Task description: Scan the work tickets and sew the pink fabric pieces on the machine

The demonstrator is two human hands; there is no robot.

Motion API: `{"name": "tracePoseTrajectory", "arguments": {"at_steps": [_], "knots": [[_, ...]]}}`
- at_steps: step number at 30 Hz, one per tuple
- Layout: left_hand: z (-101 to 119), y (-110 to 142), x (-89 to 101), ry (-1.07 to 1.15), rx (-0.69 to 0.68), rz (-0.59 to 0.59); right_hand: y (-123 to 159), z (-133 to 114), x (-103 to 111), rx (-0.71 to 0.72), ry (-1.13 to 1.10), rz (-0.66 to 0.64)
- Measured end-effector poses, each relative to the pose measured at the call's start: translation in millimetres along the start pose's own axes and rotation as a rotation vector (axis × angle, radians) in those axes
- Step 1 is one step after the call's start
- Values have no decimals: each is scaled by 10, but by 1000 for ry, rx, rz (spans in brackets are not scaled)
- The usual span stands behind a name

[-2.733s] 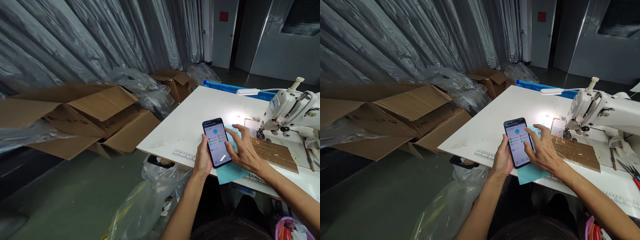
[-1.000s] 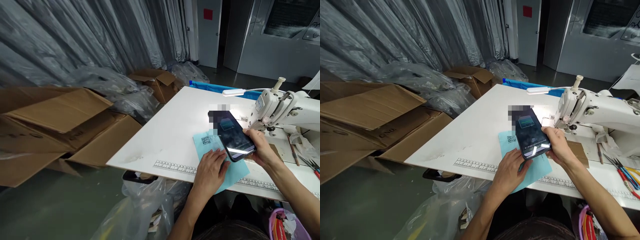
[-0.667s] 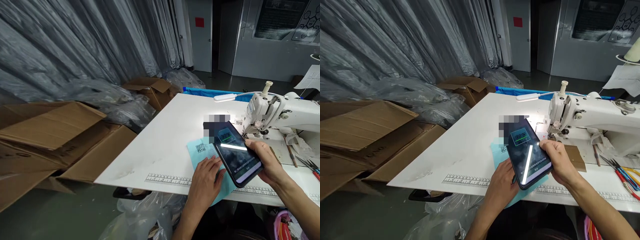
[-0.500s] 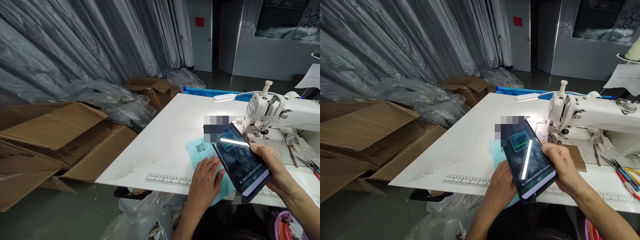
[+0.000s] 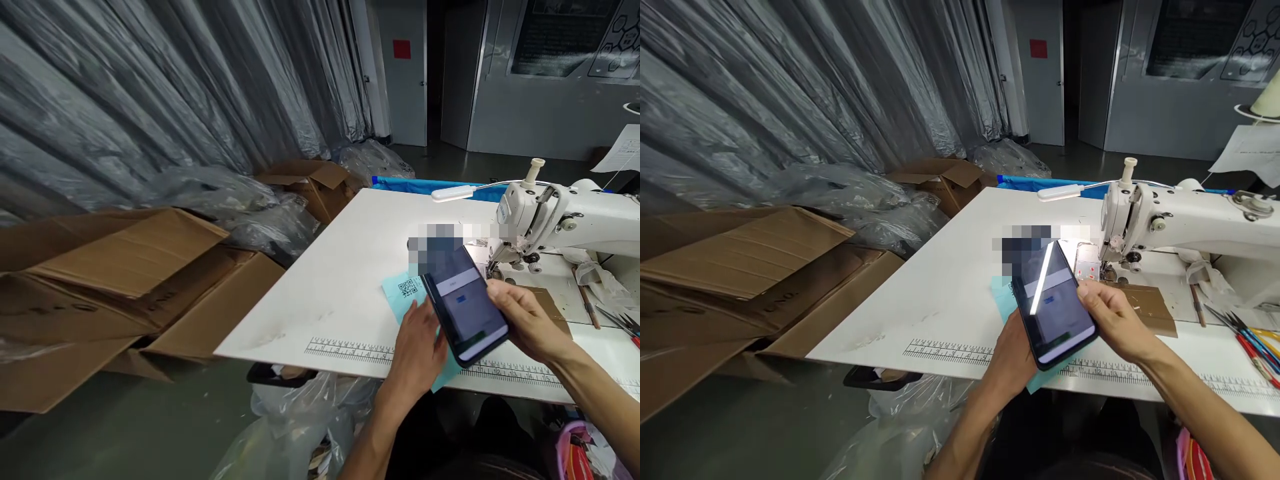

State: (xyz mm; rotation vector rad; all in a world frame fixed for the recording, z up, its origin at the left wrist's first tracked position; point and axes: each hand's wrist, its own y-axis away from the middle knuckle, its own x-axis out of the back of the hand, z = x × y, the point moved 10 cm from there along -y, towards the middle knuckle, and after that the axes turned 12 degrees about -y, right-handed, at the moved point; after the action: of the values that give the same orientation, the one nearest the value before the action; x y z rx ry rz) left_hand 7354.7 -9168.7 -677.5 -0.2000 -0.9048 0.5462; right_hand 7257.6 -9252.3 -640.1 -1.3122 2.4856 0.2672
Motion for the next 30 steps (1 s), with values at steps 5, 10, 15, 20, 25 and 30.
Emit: {"name": "tracePoseTrajectory", "arguments": {"at_steps": [5,10,15,20,25,30], "knots": [[-382,25,264,582,378,263,-226,342,-1,-26,-11,-55],[-320,-36,37,980,449,71,-490,528,17,-22,1,-40],[-433,-10,-32,1019,501,76,-554,638,32,-50,53,-86],[-554,51,-61,1014,546,129,-462,455,74,77,458,-117],[-580,73,-44,952,566,149,-216,11,25,563,890,-16],[-553,81,-46,933,571,141,36,-10,-179,942,1232,-21]]}}
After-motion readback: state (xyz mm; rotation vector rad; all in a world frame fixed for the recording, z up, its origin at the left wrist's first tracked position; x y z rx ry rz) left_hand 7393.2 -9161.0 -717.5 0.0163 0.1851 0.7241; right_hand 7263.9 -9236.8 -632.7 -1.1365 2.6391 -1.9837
